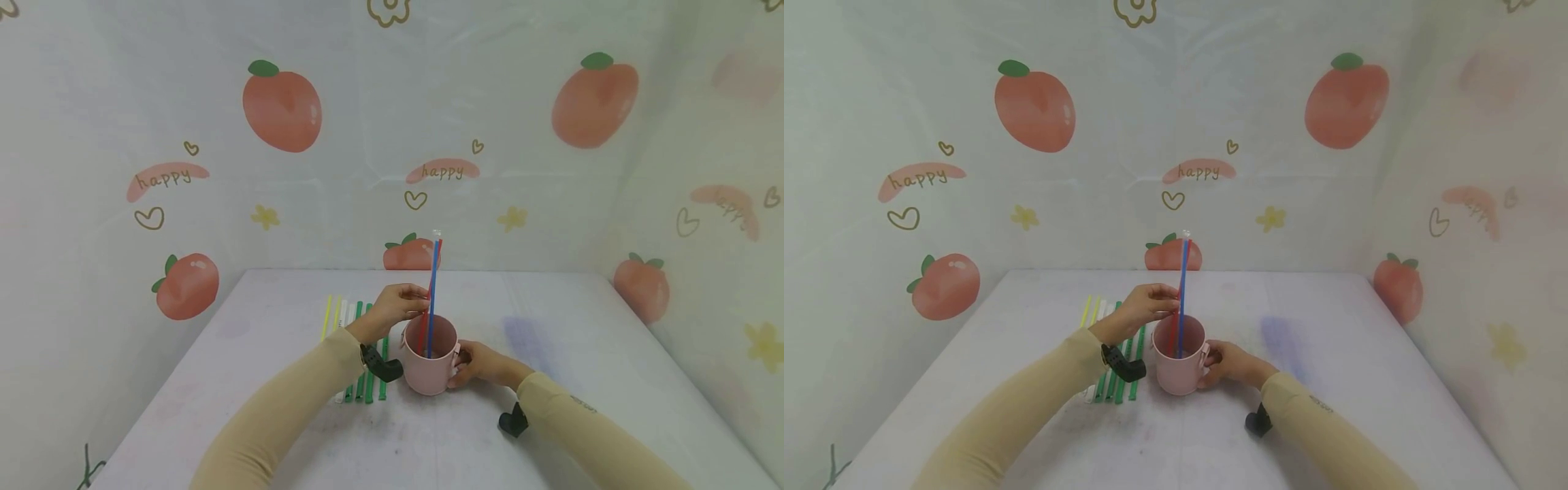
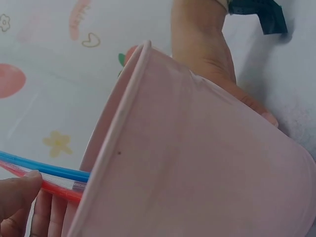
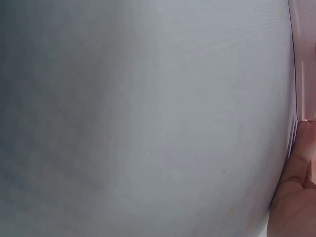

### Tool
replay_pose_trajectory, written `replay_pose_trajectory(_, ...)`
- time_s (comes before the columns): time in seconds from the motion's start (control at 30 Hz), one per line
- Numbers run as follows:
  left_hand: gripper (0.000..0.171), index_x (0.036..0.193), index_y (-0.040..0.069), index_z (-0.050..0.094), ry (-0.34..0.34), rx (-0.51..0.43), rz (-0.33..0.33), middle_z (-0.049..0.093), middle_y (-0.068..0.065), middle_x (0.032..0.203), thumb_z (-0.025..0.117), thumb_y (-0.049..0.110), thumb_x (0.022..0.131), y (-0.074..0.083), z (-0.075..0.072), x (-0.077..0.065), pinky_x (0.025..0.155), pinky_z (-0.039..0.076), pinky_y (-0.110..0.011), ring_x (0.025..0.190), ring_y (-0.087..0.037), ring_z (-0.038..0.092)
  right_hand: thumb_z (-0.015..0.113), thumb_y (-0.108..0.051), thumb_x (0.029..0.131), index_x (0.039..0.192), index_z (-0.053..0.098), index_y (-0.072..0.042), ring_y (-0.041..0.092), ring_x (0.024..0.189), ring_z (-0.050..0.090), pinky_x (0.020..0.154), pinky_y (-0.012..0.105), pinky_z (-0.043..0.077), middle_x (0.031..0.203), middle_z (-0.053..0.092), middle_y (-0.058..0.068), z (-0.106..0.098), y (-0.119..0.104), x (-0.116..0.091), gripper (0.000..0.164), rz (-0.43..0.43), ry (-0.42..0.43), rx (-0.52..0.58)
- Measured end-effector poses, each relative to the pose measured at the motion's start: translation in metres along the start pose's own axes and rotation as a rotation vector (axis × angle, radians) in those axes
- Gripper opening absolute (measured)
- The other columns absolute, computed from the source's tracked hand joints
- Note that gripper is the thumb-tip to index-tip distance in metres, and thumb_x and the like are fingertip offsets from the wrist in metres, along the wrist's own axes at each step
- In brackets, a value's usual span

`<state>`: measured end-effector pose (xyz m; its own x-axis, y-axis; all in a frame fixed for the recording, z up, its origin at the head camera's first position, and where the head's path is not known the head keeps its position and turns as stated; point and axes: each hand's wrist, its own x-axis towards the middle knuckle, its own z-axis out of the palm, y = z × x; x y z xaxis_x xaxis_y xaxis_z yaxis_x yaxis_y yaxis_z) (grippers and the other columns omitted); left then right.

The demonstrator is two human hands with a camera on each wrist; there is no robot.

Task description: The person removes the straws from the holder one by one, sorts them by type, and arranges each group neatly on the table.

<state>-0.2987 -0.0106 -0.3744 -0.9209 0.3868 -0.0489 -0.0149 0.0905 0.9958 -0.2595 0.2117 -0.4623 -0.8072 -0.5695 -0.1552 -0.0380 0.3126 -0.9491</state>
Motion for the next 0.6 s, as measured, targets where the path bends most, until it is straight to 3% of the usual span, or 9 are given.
replay_pose_trajectory(0.6,0.026,0.111,0.001,0.06,0.007,0.015,0.014,0.064,-0.009,0.1,0.064,0.011,0.087,-0.0024,0.0013,0.0001,0.084,0.051,-0.033,0.09,-0.016,0.062,0.081,-0.006,0.068,0.114,0.052,0.0,0.016,0.084,0.048,0.073,0.024,0.043,0.089,0.052,0.003,0.0004,-0.0011,-0.0001,0.055,0.05,0.032,-0.04)
